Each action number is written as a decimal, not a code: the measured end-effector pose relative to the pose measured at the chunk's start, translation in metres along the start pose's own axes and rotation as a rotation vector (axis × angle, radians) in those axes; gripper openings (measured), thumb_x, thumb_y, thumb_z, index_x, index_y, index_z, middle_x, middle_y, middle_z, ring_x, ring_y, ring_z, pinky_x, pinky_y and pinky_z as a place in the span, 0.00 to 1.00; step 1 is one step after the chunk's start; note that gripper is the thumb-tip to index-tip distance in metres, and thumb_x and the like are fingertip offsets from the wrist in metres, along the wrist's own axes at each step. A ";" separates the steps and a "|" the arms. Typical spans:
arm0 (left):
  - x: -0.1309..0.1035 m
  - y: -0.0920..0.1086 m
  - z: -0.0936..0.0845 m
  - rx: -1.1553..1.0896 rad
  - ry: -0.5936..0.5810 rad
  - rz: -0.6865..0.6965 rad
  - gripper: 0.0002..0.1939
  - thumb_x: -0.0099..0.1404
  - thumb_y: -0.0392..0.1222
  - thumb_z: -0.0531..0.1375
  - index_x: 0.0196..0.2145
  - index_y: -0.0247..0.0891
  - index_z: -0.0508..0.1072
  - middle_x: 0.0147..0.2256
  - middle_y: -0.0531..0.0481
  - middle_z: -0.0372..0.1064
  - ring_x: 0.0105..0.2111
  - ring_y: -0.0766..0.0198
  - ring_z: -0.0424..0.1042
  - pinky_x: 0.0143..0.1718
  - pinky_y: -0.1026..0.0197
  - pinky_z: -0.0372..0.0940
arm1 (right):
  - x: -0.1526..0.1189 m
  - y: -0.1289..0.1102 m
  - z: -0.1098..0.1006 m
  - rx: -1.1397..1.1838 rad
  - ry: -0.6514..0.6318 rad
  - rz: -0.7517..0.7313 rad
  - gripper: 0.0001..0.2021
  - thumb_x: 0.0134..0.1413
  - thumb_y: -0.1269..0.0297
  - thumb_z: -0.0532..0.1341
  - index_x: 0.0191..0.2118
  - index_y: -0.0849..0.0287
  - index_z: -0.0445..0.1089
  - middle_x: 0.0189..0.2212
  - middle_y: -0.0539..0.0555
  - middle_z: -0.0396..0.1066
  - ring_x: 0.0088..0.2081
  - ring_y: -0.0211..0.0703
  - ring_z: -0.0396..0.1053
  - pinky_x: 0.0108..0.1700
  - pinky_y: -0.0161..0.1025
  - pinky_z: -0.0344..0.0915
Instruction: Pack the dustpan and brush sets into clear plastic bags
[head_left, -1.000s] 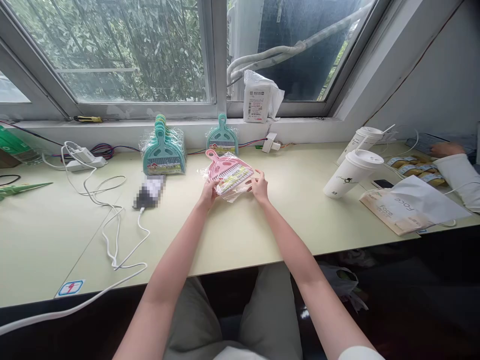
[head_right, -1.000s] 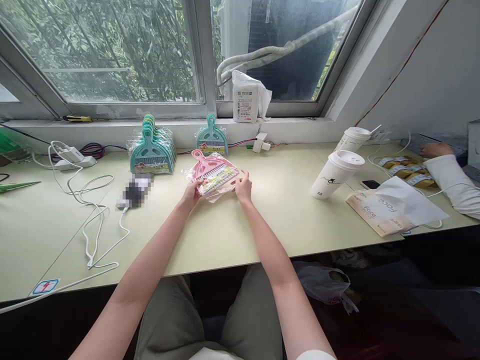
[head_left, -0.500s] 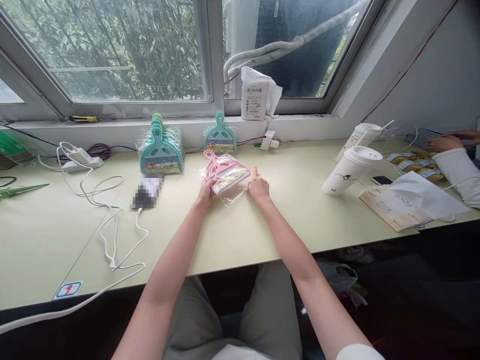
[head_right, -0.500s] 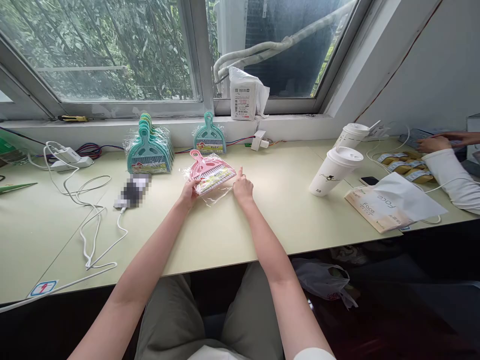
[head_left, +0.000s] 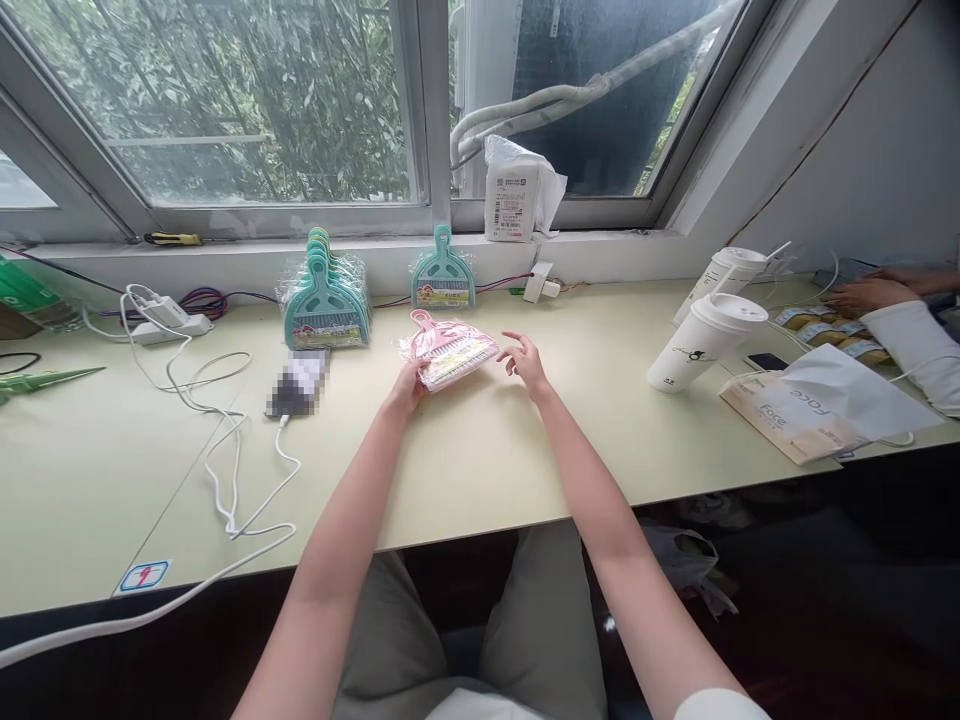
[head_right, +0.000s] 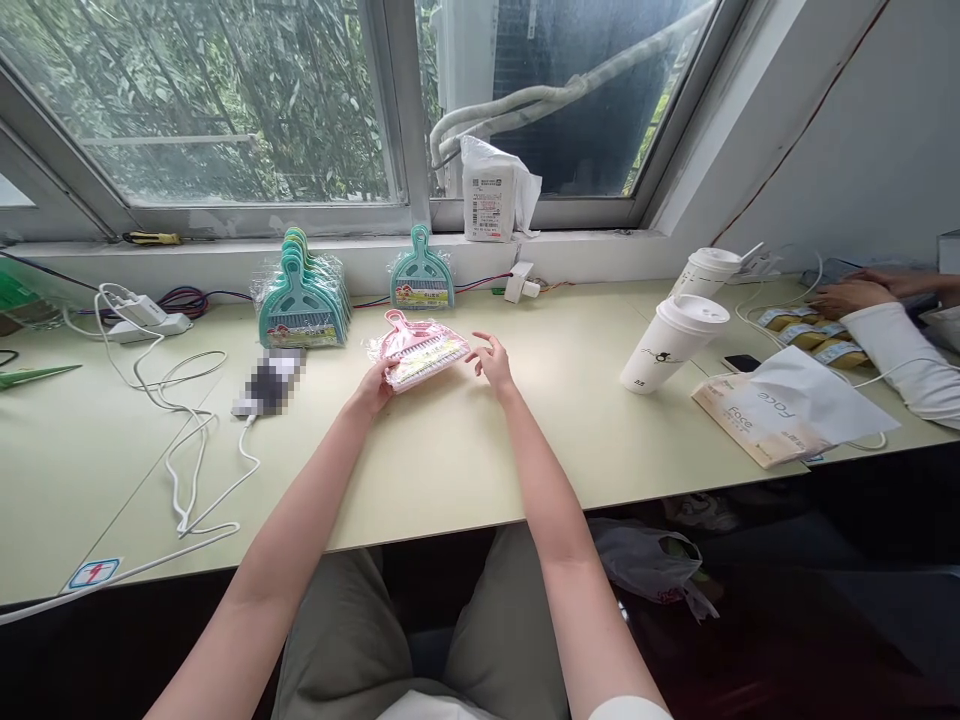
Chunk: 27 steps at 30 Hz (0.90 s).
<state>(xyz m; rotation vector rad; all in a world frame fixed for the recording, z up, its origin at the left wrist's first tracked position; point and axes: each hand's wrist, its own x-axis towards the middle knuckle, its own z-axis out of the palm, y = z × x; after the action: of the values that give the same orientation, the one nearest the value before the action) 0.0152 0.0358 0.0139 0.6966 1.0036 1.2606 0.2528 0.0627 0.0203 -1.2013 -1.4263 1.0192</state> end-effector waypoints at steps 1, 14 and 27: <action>-0.001 0.001 -0.001 0.000 -0.025 -0.007 0.30 0.55 0.36 0.60 0.56 0.32 0.64 0.45 0.39 0.74 0.39 0.54 0.76 0.34 0.56 0.74 | 0.000 -0.001 -0.004 0.007 -0.038 -0.019 0.23 0.52 0.62 0.49 0.54 0.58 0.64 0.30 0.50 0.74 0.19 0.33 0.59 0.26 0.34 0.62; -0.009 0.006 -0.003 0.053 -0.180 -0.045 0.28 0.58 0.40 0.60 0.56 0.29 0.64 0.43 0.34 0.73 0.33 0.55 0.75 0.21 0.62 0.71 | -0.005 0.000 -0.004 -0.205 -0.063 -0.339 0.11 0.53 0.55 0.61 0.39 0.51 0.76 0.49 0.53 0.70 0.53 0.47 0.65 0.53 0.45 0.62; -0.026 0.013 0.004 0.239 -0.254 0.048 0.30 0.58 0.42 0.62 0.58 0.37 0.65 0.43 0.37 0.74 0.31 0.56 0.76 0.32 0.56 0.74 | 0.004 0.021 0.012 -0.042 0.098 -0.179 0.18 0.48 0.61 0.63 0.47 0.58 0.68 0.57 0.59 0.60 0.49 0.43 0.69 0.47 0.43 0.70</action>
<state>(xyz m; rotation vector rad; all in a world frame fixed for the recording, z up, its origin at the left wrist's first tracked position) 0.0130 0.0132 0.0334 1.0434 0.9382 1.0701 0.2447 0.0701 -0.0017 -1.1163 -1.4554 0.8005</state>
